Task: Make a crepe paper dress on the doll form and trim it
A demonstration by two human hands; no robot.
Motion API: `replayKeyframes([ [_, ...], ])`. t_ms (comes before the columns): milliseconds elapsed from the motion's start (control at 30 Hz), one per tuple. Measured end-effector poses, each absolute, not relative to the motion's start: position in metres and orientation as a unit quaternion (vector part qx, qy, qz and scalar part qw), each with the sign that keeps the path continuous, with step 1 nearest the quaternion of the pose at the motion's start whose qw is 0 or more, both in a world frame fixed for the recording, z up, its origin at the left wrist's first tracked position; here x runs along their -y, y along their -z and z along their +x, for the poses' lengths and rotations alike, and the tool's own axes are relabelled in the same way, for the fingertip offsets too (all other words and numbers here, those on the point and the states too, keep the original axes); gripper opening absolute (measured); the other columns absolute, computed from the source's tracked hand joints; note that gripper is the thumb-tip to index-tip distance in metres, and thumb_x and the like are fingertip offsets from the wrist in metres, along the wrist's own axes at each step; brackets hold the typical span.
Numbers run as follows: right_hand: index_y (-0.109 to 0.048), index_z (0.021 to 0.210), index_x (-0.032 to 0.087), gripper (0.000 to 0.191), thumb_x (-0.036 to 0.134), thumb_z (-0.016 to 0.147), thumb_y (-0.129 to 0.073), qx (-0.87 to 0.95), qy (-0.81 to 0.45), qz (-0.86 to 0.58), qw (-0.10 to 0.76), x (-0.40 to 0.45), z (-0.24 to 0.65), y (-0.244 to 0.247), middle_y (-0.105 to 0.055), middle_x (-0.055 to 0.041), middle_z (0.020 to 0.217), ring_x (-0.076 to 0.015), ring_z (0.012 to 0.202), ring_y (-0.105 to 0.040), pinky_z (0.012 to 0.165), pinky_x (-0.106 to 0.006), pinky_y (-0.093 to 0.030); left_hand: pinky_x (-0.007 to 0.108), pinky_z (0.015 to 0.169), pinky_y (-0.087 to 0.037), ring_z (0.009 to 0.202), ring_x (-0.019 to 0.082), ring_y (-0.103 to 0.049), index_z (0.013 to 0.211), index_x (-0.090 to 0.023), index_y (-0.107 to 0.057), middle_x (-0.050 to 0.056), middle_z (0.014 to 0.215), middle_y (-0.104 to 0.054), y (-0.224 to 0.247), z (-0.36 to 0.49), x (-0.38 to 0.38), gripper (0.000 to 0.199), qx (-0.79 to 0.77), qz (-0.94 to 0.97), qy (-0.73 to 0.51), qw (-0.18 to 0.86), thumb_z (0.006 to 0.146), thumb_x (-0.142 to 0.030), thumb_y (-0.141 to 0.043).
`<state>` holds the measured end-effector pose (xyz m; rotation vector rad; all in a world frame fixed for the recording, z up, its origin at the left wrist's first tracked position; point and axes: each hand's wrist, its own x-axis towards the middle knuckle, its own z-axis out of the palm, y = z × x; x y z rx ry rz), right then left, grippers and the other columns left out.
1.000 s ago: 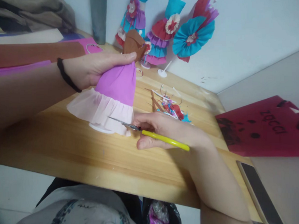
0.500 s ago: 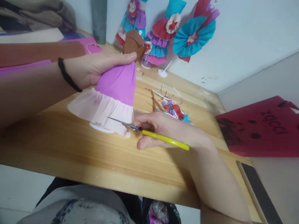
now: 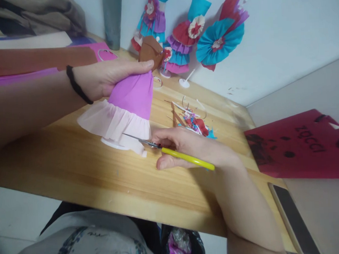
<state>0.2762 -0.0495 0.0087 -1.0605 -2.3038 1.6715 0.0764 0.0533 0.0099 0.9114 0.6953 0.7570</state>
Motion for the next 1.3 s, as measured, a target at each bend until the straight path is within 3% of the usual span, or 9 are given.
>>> replayKeyframes([
  [167,-0.055,0.093,0.016,0.06,0.074,0.083,-0.065,0.757,-0.553,-0.343,0.053,0.05,0.276,-0.01,-0.051,0.0026,0.076,-0.0086,0.065,-0.042,0.056,-0.023,-0.035,0.029,0.095,-0.055,0.067,0.012,-0.069,0.11,-0.013,-0.073,0.002,0.076,-0.075,-0.01,0.076,-0.052,0.021,-0.306,0.422,-0.344,0.781,0.101,-0.028,-0.061],
  [500,-0.056,0.087,0.016,0.06,0.071,0.075,-0.075,0.729,-0.577,-0.364,0.065,0.048,0.275,-0.007,-0.047,0.0043,0.074,-0.0093,0.068,-0.039,0.06,-0.025,-0.032,0.027,0.09,-0.057,0.064,0.011,-0.068,0.089,-0.013,-0.072,0.002,0.073,-0.073,-0.01,0.075,-0.052,0.023,-0.322,0.433,-0.345,0.768,0.1,-0.031,-0.062],
  [633,-0.059,0.087,0.015,0.058,0.067,0.073,-0.081,0.712,-0.588,-0.377,0.066,0.048,0.278,-0.005,-0.045,0.0057,0.071,-0.0086,0.066,-0.036,0.058,-0.024,-0.029,0.024,0.087,-0.056,0.06,0.009,-0.066,0.092,-0.013,-0.071,0.0,0.07,-0.072,-0.011,0.075,-0.052,0.021,-0.312,0.427,-0.346,0.775,0.101,-0.029,-0.061],
  [867,-0.057,0.087,0.016,0.061,0.07,0.07,-0.081,0.712,-0.567,-0.412,0.039,0.049,0.283,-0.006,-0.042,0.0061,0.07,-0.0083,0.063,-0.034,0.055,-0.024,-0.026,0.026,0.092,-0.055,0.066,0.011,-0.069,0.109,-0.014,-0.073,0.0,0.074,-0.074,-0.008,0.076,-0.056,0.019,-0.309,0.412,-0.347,0.784,0.1,-0.028,-0.063],
  [1033,-0.055,0.087,0.018,0.065,0.079,0.072,-0.071,0.74,-0.522,-0.423,0.001,0.049,0.284,-0.007,-0.039,0.0064,0.069,-0.0079,0.06,-0.031,0.052,-0.023,-0.024,0.026,0.093,-0.055,0.065,0.011,-0.068,0.106,-0.014,-0.073,0.0,0.073,-0.073,-0.007,0.076,-0.055,0.018,-0.317,0.409,-0.345,0.783,0.099,-0.028,-0.064],
  [1300,-0.057,0.086,0.019,0.065,0.08,0.071,-0.072,0.731,-0.531,-0.428,-0.001,0.049,0.284,-0.008,-0.04,0.0046,0.068,-0.0087,0.058,-0.03,0.049,-0.025,-0.025,0.025,0.084,-0.056,0.059,0.01,-0.064,0.097,-0.015,-0.073,0.001,0.069,-0.071,-0.012,0.075,-0.051,0.021,-0.361,0.428,-0.339,0.756,0.099,-0.034,-0.064],
])
